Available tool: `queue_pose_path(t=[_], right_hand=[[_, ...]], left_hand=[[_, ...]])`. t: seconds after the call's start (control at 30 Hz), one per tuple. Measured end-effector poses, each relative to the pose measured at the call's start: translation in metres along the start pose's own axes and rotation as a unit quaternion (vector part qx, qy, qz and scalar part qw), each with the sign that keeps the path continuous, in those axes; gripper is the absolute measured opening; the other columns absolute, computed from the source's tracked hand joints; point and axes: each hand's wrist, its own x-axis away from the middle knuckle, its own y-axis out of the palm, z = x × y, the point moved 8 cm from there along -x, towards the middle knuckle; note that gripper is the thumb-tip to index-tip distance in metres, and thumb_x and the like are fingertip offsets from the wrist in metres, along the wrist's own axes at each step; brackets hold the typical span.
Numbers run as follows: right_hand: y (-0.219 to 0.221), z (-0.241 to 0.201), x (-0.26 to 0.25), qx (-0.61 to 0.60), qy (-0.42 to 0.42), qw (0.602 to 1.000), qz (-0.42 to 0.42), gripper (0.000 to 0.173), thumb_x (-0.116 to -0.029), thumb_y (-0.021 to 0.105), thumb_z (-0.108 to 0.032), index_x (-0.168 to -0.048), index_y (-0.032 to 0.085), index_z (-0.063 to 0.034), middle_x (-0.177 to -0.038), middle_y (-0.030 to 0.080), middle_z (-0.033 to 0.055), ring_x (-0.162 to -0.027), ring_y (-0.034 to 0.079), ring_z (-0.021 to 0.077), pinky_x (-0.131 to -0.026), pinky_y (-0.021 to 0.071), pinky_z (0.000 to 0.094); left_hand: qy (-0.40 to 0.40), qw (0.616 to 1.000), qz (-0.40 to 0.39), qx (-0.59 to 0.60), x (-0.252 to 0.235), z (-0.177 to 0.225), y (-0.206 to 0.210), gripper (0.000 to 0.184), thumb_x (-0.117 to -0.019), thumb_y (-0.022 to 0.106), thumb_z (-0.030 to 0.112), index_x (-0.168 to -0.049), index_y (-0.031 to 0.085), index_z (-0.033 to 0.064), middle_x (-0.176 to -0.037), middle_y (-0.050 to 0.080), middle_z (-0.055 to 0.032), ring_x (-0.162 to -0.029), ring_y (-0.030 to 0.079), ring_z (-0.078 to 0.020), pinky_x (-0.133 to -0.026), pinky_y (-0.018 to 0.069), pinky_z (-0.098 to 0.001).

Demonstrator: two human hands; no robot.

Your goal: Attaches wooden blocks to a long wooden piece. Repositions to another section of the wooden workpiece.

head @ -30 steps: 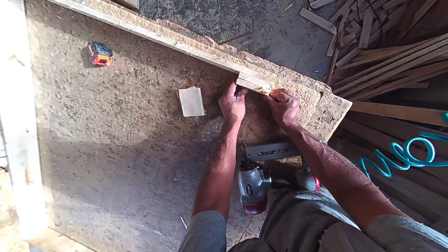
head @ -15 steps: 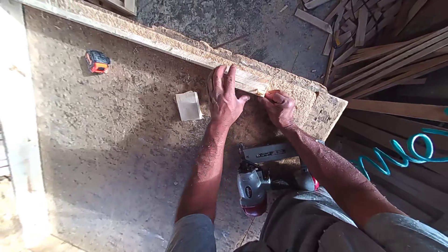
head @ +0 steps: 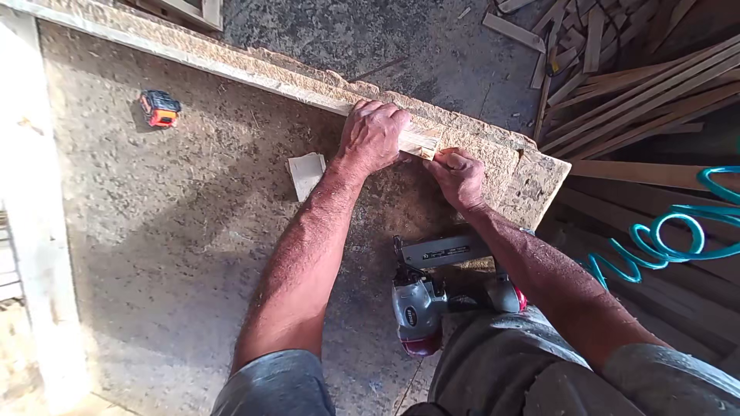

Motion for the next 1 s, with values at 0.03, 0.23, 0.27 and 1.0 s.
queue_pose_path(t=[0.03,0.23,0.27,1.0], right_hand=[[0.000,0.000,0.000,-0.002,-0.004,1.000,0.003,0.010,-0.0847,0.084,-0.020,-0.087,0.080,-0.0105,-0.098,0.076,0.0038,-0.092,0.071,0.0108,-0.082,0.0605,0.0293],[-0.001,-0.001,-0.001,0.037,0.030,0.998,-0.042,0.020,-0.0894,0.080,-0.026,-0.099,0.078,-0.0082,-0.103,0.074,0.0055,-0.089,0.071,0.0121,-0.080,0.0614,0.0320],[-0.003,-0.008,0.002,0.070,0.048,0.993,-0.084,0.031,-0.0917,0.077,-0.030,-0.113,0.075,-0.0073,-0.106,0.073,0.0076,-0.091,0.071,0.0157,-0.082,0.0604,0.0355],[-0.011,-0.050,0.255,0.424,-0.022,0.693,-0.582,0.058,-0.1046,0.042,-0.013,-0.160,0.027,-0.0072,-0.100,0.070,0.0180,-0.085,0.073,0.0366,-0.071,0.0597,0.0492]], left_hand=[[-0.005,1.000,0.001,0.002,0.000,0.000,0.000,0.050,-0.0769,0.083,0.042,-0.112,0.068,0.0087,-0.114,0.073,-0.0126,-0.111,0.068,-0.0335,-0.100,0.0491,-0.0534],[-0.031,0.999,-0.022,0.003,-0.001,-0.001,0.000,0.052,-0.0751,0.083,0.043,-0.112,0.069,0.0091,-0.115,0.072,-0.0130,-0.113,0.067,-0.0333,-0.102,0.0476,-0.0540],[-0.034,0.999,-0.025,0.005,-0.001,-0.002,0.000,0.052,-0.0747,0.083,0.042,-0.112,0.069,0.0090,-0.115,0.072,-0.0132,-0.113,0.067,-0.0335,-0.102,0.0474,-0.0541],[-0.035,0.999,-0.019,0.035,0.000,-0.004,-0.001,0.057,-0.0732,0.082,0.052,-0.110,0.068,0.0110,-0.113,0.071,-0.0116,-0.114,0.066,-0.0324,-0.106,0.0444,-0.0544]])
